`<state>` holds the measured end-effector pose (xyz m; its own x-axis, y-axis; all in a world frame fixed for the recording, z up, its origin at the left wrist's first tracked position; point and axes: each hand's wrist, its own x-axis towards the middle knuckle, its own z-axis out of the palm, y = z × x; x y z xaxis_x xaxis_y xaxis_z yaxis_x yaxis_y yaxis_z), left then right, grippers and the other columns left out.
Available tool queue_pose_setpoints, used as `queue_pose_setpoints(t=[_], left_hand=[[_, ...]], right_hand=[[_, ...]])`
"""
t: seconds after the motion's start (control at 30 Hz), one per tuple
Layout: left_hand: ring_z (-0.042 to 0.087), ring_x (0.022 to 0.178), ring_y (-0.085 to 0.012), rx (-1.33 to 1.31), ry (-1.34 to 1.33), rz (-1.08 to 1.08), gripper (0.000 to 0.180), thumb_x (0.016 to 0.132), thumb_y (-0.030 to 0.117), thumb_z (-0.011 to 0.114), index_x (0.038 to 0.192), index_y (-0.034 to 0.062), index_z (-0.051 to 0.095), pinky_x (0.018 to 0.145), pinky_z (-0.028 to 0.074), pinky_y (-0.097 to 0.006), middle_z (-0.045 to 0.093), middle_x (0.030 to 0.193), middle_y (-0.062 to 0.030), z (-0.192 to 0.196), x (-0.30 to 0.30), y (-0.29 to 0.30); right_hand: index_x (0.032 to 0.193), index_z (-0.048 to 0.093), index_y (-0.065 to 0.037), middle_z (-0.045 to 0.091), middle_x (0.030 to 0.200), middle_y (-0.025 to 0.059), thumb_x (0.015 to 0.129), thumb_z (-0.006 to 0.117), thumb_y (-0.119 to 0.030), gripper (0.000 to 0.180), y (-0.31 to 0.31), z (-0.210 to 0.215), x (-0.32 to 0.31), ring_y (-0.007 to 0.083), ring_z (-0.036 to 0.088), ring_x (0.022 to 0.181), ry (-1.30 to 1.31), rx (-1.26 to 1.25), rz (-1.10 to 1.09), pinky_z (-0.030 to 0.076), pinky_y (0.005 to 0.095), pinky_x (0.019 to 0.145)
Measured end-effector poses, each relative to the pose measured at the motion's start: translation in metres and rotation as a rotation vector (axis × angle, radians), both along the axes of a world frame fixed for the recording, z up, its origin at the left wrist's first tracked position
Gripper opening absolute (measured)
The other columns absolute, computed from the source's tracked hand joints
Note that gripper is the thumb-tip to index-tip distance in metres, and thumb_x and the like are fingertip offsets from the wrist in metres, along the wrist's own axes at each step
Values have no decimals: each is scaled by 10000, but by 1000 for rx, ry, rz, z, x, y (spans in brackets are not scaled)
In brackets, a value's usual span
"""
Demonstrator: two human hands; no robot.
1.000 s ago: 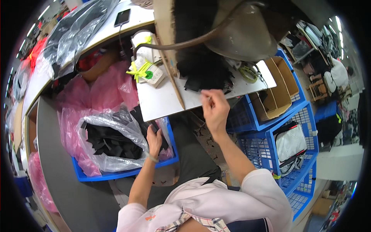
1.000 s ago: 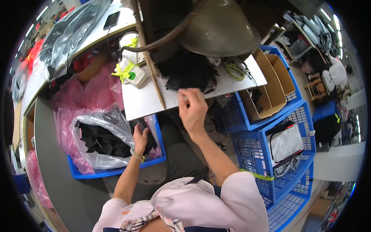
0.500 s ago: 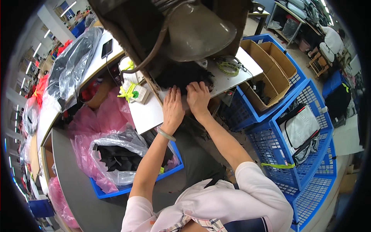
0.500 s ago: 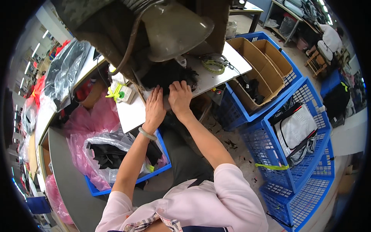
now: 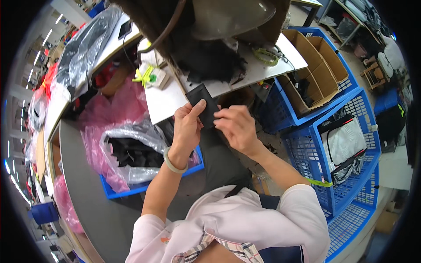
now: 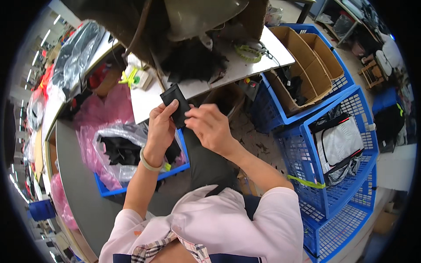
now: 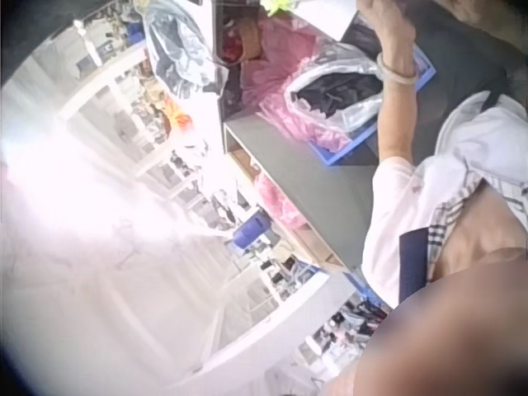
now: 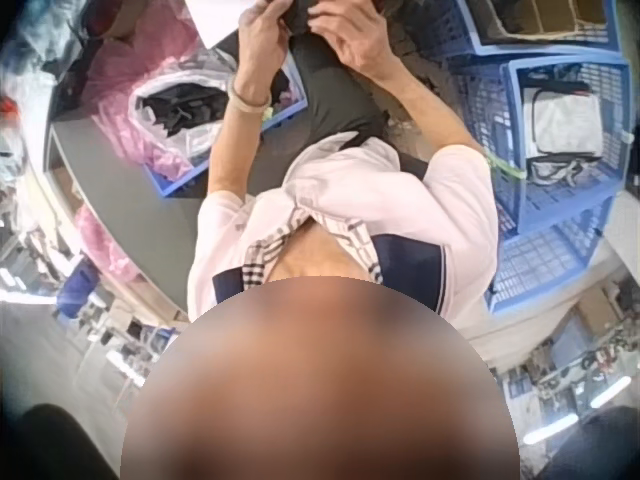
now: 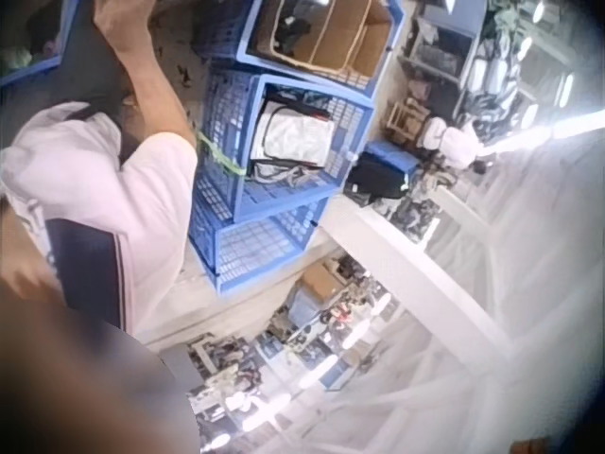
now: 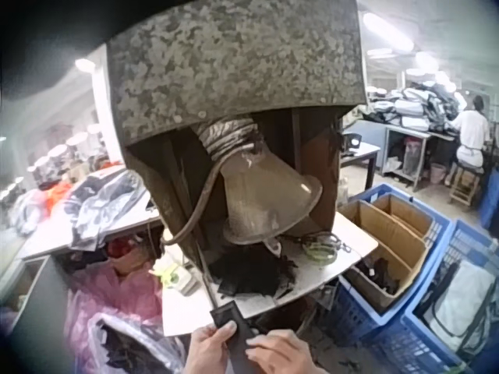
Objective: The person is using a wooden stick to apply a substance to the edges of fabric straps in a factory environment.
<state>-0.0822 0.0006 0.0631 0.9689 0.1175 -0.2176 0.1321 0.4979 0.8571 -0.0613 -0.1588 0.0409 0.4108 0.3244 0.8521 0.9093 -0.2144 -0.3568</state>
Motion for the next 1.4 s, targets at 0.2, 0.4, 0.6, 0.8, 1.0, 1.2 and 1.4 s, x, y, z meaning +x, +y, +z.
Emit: queue_pose_setpoints(t=[0.2,0.4,0.6,0.8,1.0,1.2,1.4], left_hand=[[629,669,-101,-38,22,-14,161,902,140,569,952,-4,621,587,512,-222,659,828,-53,3,-25,-4],[515,493,-50,121,112,-63,221,871,245,622,745,66,601,471,400,-172,574,618,27,1,-34,6],[556,548,-109,-1,192,-98,219,901,225,569,729,90,570,491,461,-247,557,642,7,2,-43,1],[602,790,-145,-74,250,-132,144,910,176,540,883,40,580,667,518,-295,600,890,-77,-22,-47,3],[483,1110,-143,257,23,-85,145,901,144,561,930,7,601,906,373,-258,511,1251,-101,0,-51,2],[508,1053,-174,166,-53,-275,90,842,54,597,910,5,630,946,332,-270,521,1233,-119,-7,-32,-11],[487,1065,-170,706,-270,35,297,756,76,671,1032,-12,604,845,437,-297,502,1132,-102,44,-46,-51]], right_hand=[[941,646,-30,565,978,78,673,755,-97,297,-18,22,-16,247,548,869,358,-86,156,485,336,711],[841,673,-8,574,901,61,656,760,-68,212,-24,34,-14,213,551,799,229,-292,265,493,295,654],[983,628,-43,565,840,67,703,652,-71,282,-16,36,-19,202,553,732,7,-603,239,485,315,618],[1013,622,-94,574,828,79,730,606,-74,284,-15,11,-5,241,606,700,196,-441,352,493,350,582],[1157,596,-132,481,603,13,769,438,61,461,-26,38,-7,75,536,511,991,-47,447,451,238,499],[1041,628,-49,592,693,47,795,528,-2,269,-46,46,-16,100,581,547,890,-16,384,468,232,521],[879,614,-21,576,742,110,755,597,-13,126,-46,30,-14,224,597,611,504,-26,40,460,297,535]])
